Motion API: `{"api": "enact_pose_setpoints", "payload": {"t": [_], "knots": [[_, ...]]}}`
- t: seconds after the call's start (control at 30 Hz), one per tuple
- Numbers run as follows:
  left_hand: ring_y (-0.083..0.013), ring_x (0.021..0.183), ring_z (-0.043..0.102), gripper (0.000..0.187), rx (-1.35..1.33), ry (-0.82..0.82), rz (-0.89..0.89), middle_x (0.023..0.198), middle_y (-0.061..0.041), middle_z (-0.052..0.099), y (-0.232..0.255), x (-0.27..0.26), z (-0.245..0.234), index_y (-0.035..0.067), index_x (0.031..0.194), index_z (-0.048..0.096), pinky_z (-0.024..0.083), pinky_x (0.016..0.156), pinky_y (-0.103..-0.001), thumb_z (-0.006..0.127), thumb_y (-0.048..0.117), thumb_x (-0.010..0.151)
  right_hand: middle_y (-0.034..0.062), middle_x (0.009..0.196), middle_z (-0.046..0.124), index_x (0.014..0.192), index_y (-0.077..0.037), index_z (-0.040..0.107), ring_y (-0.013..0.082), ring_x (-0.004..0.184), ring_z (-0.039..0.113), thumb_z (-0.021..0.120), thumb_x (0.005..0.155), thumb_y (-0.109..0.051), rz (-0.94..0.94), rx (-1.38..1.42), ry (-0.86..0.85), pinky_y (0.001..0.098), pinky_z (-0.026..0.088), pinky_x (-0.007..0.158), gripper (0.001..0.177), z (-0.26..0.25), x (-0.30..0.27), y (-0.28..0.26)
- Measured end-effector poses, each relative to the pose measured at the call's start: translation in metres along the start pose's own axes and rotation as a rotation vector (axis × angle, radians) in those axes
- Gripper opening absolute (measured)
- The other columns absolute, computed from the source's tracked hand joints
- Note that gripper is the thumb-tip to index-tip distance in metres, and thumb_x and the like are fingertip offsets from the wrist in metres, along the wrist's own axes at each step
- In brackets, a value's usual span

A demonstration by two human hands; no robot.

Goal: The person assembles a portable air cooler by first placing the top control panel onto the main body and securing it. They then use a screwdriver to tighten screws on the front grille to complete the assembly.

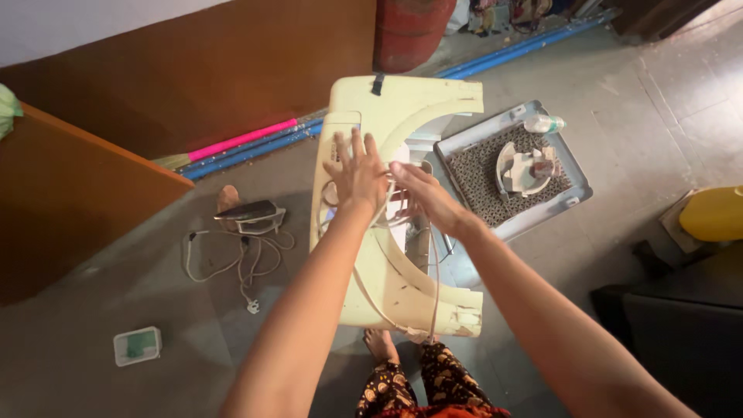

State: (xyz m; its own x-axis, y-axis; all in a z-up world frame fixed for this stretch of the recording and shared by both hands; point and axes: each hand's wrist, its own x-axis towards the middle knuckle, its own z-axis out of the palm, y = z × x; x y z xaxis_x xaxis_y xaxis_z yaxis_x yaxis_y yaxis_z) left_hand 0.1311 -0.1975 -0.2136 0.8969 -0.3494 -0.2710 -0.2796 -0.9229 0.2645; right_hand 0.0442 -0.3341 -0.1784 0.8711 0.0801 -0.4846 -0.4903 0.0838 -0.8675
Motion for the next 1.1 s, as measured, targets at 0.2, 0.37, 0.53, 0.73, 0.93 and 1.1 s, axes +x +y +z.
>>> {"api": "enact_pose_setpoints", "payload": {"t": [0.2,0.37,0.53,0.73,0.93,1.1], "knots": [[-0.0325,0.157,0.034,0.055,0.096,0.426,0.107,0.159,-0.011,0.042,-0.023,0.037,0.088,0.009,0.152,0.048,0.036,0.113,-0.069,0.070,0.028,0.106,0.0146,0.123,0.065,0.149,-0.005,0.039,0.0198,0.102,0.066,0.069,0.083,-0.014,-0.003,-0.273,0.024,0.0354,0.060,0.078,0.073,-0.006,-0.001,0.001],[-0.0378,0.150,0.030,0.112,-0.591,-0.127,0.310,0.160,-0.025,0.030,-0.071,0.045,0.029,0.002,0.147,0.046,0.030,0.122,-0.046,0.093,0.051,0.058,0.0143,0.097,0.072,0.130,0.009,0.061,0.0223,0.082,0.071,0.064,0.091,-0.001,0.002,0.239,0.024,0.0332,0.059,0.071,0.040,-0.043,0.011,0.033],[-0.0401,0.154,0.015,0.128,-0.467,-0.020,0.168,0.164,-0.025,0.019,-0.086,0.002,-0.007,0.003,0.154,0.034,0.019,0.122,-0.048,0.096,0.057,0.055,0.0139,0.091,0.070,0.123,0.011,0.059,0.0207,0.080,0.066,0.067,0.098,-0.010,0.045,0.407,0.160,0.0337,0.054,0.068,0.034,-0.059,0.014,0.063],[-0.0432,0.155,0.017,0.141,-0.633,0.033,-0.005,0.164,-0.029,0.018,-0.084,-0.019,0.021,0.002,0.161,0.014,0.021,0.124,-0.048,0.093,0.060,0.059,0.0163,0.122,0.062,0.141,0.002,0.048,0.0247,0.108,0.062,0.081,0.081,-0.034,0.003,-0.096,0.401,0.0414,0.056,0.084,0.078,-0.027,-0.007,0.039],[-0.0408,0.148,0.030,0.150,-0.753,-0.025,-0.139,0.160,-0.029,0.022,-0.086,-0.023,0.019,0.002,0.160,0.007,0.032,0.119,-0.044,0.092,0.063,0.051,0.0207,0.158,0.040,0.159,-0.007,0.026,0.0314,0.142,0.044,0.071,0.085,-0.050,-0.228,0.018,0.357,0.0444,0.038,0.114,0.097,-0.033,-0.054,0.051],[-0.0413,0.150,0.040,0.143,-0.603,0.125,-0.086,0.163,-0.025,0.033,-0.074,-0.027,0.028,0.004,0.165,0.015,0.036,0.125,-0.043,0.081,0.078,0.061,0.0198,0.162,0.034,0.159,-0.006,0.030,0.0332,0.150,0.034,0.068,0.096,-0.046,-0.217,-0.373,0.776,0.0468,0.026,0.121,0.084,0.014,-0.086,0.066]]}}
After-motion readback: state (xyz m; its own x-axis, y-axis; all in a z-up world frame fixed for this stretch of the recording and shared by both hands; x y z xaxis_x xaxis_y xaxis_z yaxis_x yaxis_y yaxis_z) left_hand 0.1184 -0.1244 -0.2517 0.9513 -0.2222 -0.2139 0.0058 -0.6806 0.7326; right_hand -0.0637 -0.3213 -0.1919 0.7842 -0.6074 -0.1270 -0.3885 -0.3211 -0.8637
